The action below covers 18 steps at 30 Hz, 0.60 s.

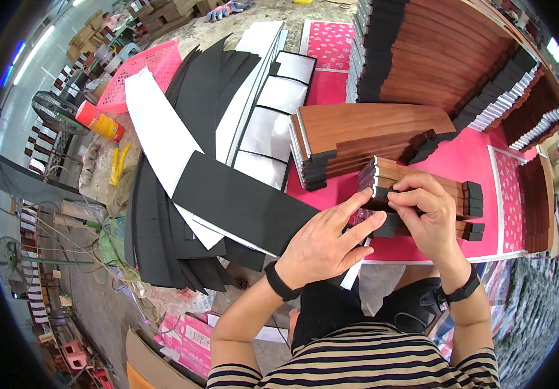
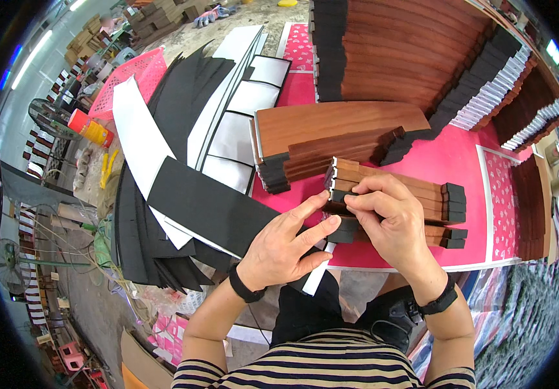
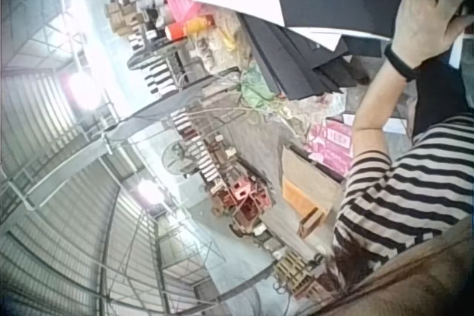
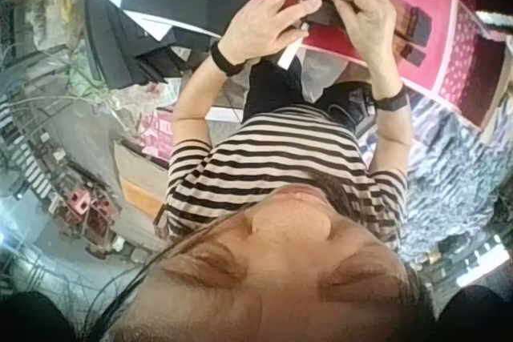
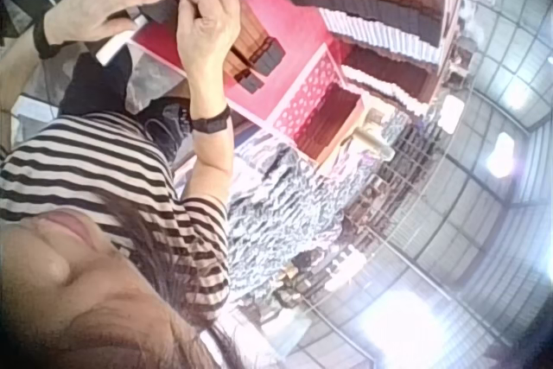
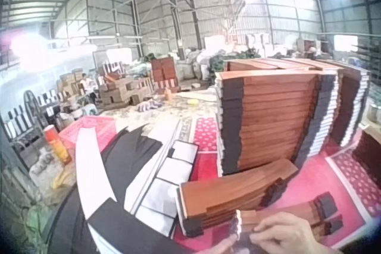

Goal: Applying black adhesive strips onto wooden furniture components on a assembly table.

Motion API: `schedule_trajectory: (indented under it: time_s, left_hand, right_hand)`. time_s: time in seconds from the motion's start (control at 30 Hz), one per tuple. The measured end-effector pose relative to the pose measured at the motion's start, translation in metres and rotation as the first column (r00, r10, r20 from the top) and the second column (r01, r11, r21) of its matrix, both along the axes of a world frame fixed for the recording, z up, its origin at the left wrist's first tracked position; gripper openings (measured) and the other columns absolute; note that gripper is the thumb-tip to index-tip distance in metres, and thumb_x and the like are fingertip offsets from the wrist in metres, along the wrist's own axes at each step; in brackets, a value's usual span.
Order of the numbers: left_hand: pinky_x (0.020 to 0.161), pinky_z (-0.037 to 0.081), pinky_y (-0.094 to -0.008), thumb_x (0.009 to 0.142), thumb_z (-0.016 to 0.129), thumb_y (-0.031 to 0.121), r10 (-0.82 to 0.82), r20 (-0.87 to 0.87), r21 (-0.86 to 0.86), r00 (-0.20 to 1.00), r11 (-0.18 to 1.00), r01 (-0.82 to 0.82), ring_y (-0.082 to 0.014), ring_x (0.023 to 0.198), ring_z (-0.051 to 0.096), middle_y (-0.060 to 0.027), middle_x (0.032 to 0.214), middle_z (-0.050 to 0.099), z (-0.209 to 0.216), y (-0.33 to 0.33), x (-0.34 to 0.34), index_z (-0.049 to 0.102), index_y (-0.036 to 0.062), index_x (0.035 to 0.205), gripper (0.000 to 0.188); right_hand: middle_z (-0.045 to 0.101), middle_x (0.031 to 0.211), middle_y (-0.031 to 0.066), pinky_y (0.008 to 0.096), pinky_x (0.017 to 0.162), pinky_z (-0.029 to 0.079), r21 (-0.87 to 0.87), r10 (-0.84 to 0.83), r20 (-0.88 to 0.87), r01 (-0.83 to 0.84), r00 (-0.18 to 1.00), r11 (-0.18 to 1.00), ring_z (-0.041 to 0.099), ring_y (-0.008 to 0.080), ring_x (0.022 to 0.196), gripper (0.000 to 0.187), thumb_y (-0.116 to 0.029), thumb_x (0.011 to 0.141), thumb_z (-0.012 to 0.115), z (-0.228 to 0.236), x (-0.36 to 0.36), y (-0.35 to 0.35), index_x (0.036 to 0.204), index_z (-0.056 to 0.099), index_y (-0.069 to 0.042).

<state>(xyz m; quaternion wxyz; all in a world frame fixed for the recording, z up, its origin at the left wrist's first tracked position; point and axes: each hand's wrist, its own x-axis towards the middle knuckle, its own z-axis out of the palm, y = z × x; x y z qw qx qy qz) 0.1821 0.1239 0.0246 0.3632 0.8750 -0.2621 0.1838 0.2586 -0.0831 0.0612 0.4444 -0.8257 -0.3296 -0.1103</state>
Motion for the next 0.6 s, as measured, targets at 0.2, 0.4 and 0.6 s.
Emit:
schedule_trajectory:
  time_s: [0.2,0.4,0.6]
  left_hand:
    - [0.093,0.052,-0.041,0.078,0.08,0.021,-0.008,0.003,-0.009,1.0,1.0,0.008,-0.0362,0.12,0.059,-0.0204,0.147,0.045,-0.0005,-0.0002,0.0011,0.051,0.019,0.142,0.071]
    - [0.093,0.052,-0.0412,0.078,0.08,0.021,-0.009,0.012,-0.002,1.0,1.0,0.009,-0.0363,0.121,0.058,-0.0214,0.146,0.046,0.0002,-0.0006,0.0008,0.051,0.0181,0.142,0.07]
    - [0.093,0.052,-0.0411,0.077,0.08,0.02,-0.008,0.008,0.0,1.0,1.0,0.008,-0.0362,0.121,0.058,-0.0214,0.145,0.047,0.0008,-0.0005,-0.0002,0.052,0.0171,0.141,0.07]
  right_hand:
    - [0.066,0.095,0.0083,0.0337,0.071,0.053,-0.011,0.015,0.008,-0.015,1.0,1.0,0.066,0.0262,0.086,0.02,0.005,0.073,0.077,0.0021,0.0027,0.0004,0.089,0.073,-0.005]
    - [0.065,0.094,0.0084,0.0345,0.073,0.052,-0.032,0.039,0.034,-0.038,0.999,0.999,0.064,0.0268,0.087,0.019,0.005,0.071,0.077,0.006,0.0034,0.0,0.087,0.072,-0.004]
    - [0.063,0.094,0.0079,0.0354,0.074,0.051,-0.043,0.044,-0.003,-0.044,0.999,0.998,0.063,0.0267,0.086,0.018,0.004,0.071,0.077,0.0097,0.0021,-0.0008,0.086,0.072,-0.003]
